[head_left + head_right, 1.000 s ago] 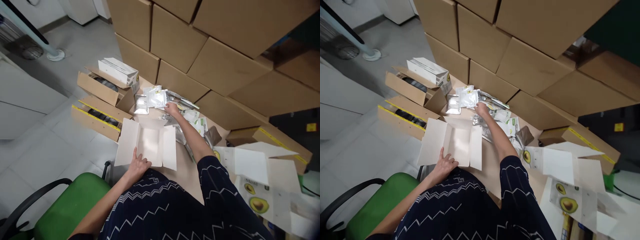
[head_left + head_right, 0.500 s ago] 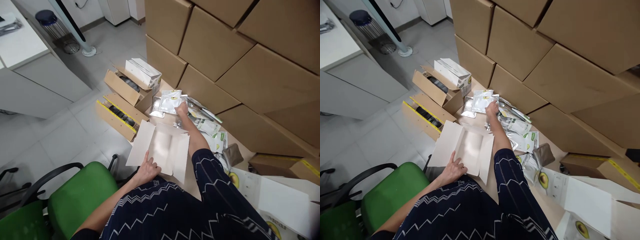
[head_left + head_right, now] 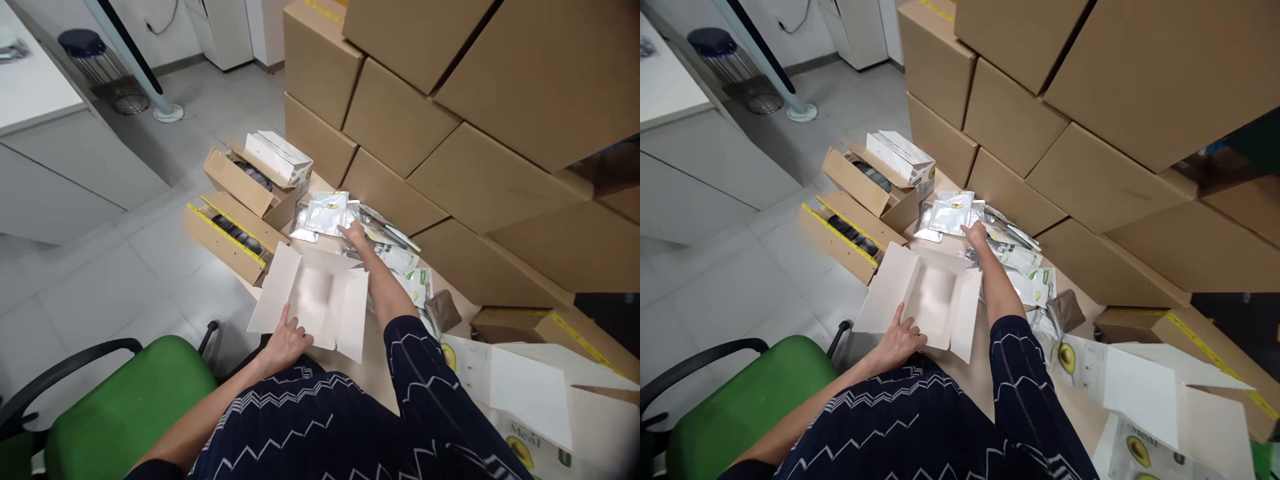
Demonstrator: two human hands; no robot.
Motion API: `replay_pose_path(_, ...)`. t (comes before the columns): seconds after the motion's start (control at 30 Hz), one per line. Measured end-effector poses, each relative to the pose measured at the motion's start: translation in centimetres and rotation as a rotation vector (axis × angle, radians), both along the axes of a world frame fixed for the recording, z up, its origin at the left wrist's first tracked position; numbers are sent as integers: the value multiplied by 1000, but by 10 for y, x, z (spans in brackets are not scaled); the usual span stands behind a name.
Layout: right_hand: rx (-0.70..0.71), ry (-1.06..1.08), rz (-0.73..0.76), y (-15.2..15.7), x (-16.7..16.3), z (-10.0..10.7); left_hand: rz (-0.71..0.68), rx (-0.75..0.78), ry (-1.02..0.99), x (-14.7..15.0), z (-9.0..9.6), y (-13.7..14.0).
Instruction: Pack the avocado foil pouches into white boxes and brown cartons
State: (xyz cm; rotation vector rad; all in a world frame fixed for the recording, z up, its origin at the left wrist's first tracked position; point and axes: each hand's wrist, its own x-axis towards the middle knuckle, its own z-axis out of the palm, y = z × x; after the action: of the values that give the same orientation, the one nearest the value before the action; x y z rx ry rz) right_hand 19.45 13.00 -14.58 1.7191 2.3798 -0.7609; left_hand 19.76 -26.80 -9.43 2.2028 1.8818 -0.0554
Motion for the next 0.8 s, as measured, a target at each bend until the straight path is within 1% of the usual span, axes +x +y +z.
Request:
replay_pose_path(0.1, 15, 16, -91, -5, -11, -14, 13, 2, 2, 2, -1, 0)
replay_pose_path(0.17, -11, 39, -136, -7, -19, -20, 20, -2, -5, 3, -1, 0)
replay_pose_path(0.23, -50, 90, -172, -8, -26, -21, 28, -6, -12, 3, 0, 0)
replay_pose_path(0.3, -104, 143, -174, -9, -29, -19, 37, -5, -11, 4, 0, 0)
replay_pose_path(0.37, -168, 185, -145, -10, -29, -14, 43, -4, -5, 4, 1, 0)
replay_pose_path(0.47, -237, 262, -108, -10, -19, -1, 46, -9, -8, 4, 0, 0)
replay_pose_path(0.53, -248, 358, -81, -9, -5, 15, 46, -7, -10, 3, 0, 0)
replay_pose_path(0.6, -201, 475, -30, -12, 17, 40, 41, -2, 3, 3, 1, 1)
replay_pose_path(0.63, -152, 539, -3, -16, 30, 57, 37, -3, 15, 3, 2, 1)
replay_pose_path(0.7, -13, 676, 25, -33, 60, 97, 36, 2, 42, 4, 6, 1)
replay_pose_path(0.8, 237, 985, -39, -82, 112, 164, 82, 58, 57, 6, 16, -2)
